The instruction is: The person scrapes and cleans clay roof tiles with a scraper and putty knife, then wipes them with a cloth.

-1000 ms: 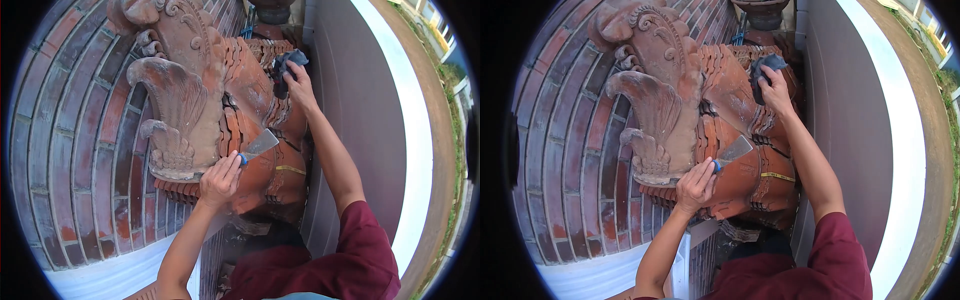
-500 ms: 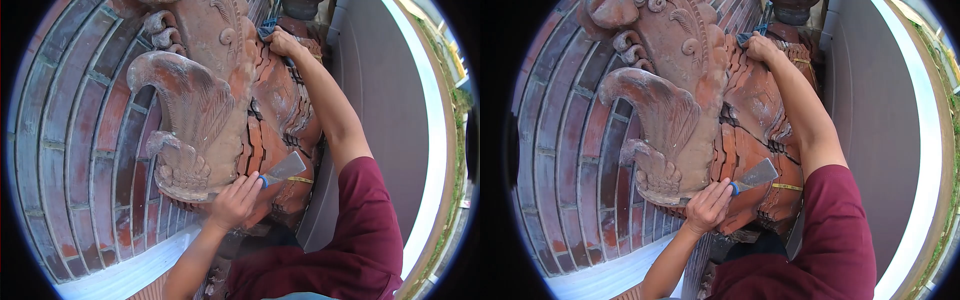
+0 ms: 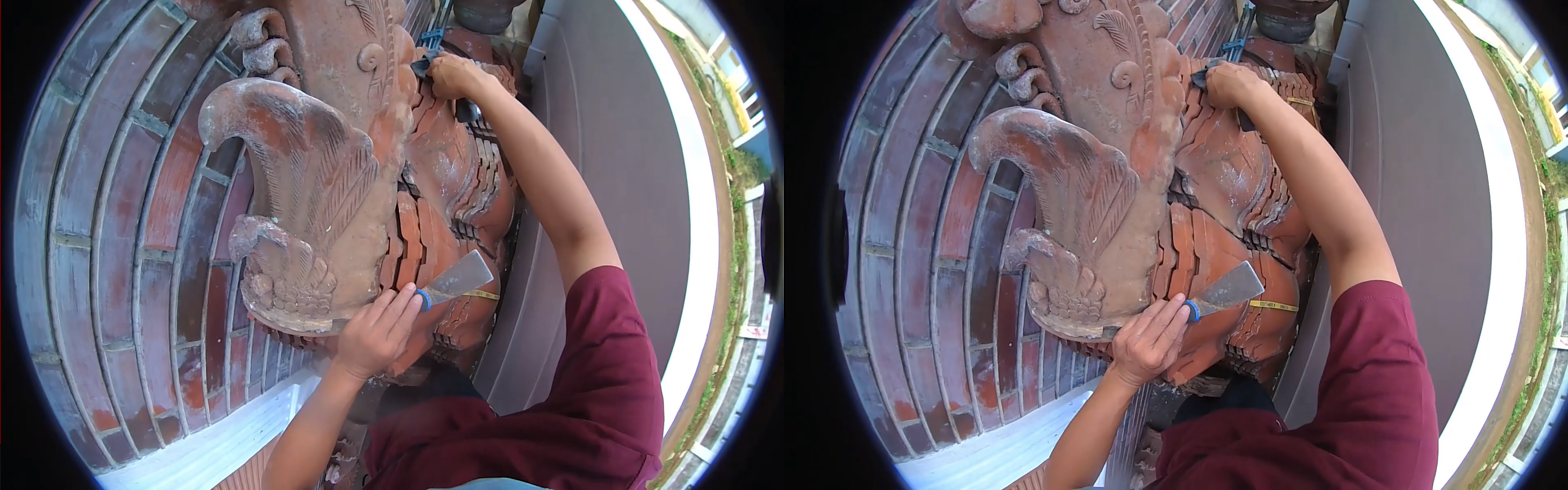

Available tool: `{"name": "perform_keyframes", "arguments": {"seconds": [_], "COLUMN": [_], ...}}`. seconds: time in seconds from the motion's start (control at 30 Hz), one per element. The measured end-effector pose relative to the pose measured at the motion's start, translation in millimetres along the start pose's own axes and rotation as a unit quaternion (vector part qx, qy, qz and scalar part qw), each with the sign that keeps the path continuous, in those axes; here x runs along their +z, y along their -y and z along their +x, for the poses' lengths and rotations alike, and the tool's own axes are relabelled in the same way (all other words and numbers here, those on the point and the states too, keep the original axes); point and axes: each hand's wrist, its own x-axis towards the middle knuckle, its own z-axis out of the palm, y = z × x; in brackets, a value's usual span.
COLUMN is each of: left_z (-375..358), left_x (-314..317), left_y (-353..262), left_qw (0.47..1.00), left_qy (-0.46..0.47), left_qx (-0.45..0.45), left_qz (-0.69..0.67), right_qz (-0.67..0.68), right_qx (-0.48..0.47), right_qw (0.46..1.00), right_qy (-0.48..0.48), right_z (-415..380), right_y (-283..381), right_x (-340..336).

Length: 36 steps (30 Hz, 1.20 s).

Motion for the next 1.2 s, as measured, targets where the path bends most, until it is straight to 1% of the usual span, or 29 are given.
{"name": "perform_keyframes", "arguments": {"seconds": [0.07,0.13,0.2,0.23,0.27,0.33,0.37,0.47,0.5,0.6,0.63,0.73,0.77,0.83,0.87,0.9,1.0,1.03,1.13,1.17,1.2], "left_z": [1.4,1.3,0.1,-1.4,-2.3,-1.8,-0.9,-1.6,-1.2,-1.2,-0.9,-1.3,-0.4,-1.1,-2.0,-0.5,1.5,-1.2,-2.0,-1.0,0.6], "left_x": [0.0,-0.9,1.1,1.7,2.3,4.4,4.6,2.2,2.4,4.8,4.7,5.5,5.1,4.0,3.9,5.3,5.7,5.6,6.1,5.4,4.5], "left_y": [0.9,0.2,1.3,1.0,1.2,1.7,1.3,0.6,1.0,-0.8,0.7,1.0,2.2,1.3,0.5,0.8,3.3,0.9,0.9,0.2,-0.4], "left_qw": [1.0,1.0,1.0,1.0,1.0,1.0,1.0,1.0,1.0,1.0,1.0,1.0,1.0,1.0,1.0,1.0,1.0,1.0,1.0,1.0,1.0], "left_qy": [0.001,0.006,0.005,0.007,0.005,-0.001,-0.001,-0.001,0.0,-0.001,-0.003,-0.009,-0.009,-0.006,-0.007,-0.009,-0.009,-0.006,-0.008,-0.01,-0.013], "left_qx": [-0.003,-0.004,0.002,0.007,0.008,0.009,0.011,0.004,0.003,0.004,0.004,0.006,0.008,0.009,0.004,0.002,0.006,0.004,0.004,0.004,0.003], "left_qz": [0.001,0.0,0.015,0.021,0.021,0.022,0.021,0.023,0.021,0.017,0.02,0.021,0.021,0.023,0.019,0.016,0.017,0.016,0.013,0.007,0.001], "right_qz": [0.038,0.066,0.093,0.114,0.128,0.041,0.029,0.094,0.103,0.067,0.065,0.087,0.103,0.114,0.123,0.104,0.131,0.114,0.089,0.077,0.084], "right_qx": [0.038,0.009,-0.012,-0.005,-0.01,-0.107,-0.147,-0.187,-0.165,-0.033,-0.008,-0.087,-0.133,-0.14,-0.139,-0.1,0.067,0.095,0.075,0.026,0.002], "right_qw": [0.997,0.994,0.964,0.952,0.949,0.976,0.955,0.956,0.959,0.971,0.975,0.973,0.975,0.967,0.964,0.965,0.962,0.956,0.967,0.976,0.977], "right_qy": [0.062,-0.09,-0.247,-0.286,-0.286,-0.183,-0.258,-0.206,-0.206,-0.226,-0.213,-0.196,-0.143,-0.177,-0.192,-0.218,-0.229,-0.253,-0.224,-0.203,-0.196], "right_z": [0.6,7.6,7.6,10.1,13.1,7.0,8.5,7.5,10.0,21.8,25.3,17.6,13.5,12.7,7.4,9.8,18.1,37.7,36.1,17.0,5.2], "right_y": [-4.8,-17.6,-20.0,-15.2,-11.0,-1.5,4.7,-4.5,-8.2,-5.5,-0.3,-2.1,-5.2,-9.7,-10.0,-7.8,8.1,2.1,2.9,7.4,9.2], "right_x": [-7.0,8.1,11.3,17.0,23.9,30.5,41.9,49.0,46.7,40.6,37.9,40.5,41.5,46.5,49.5,49.7,37.0,51.2,47.6,36.4,36.2]}}
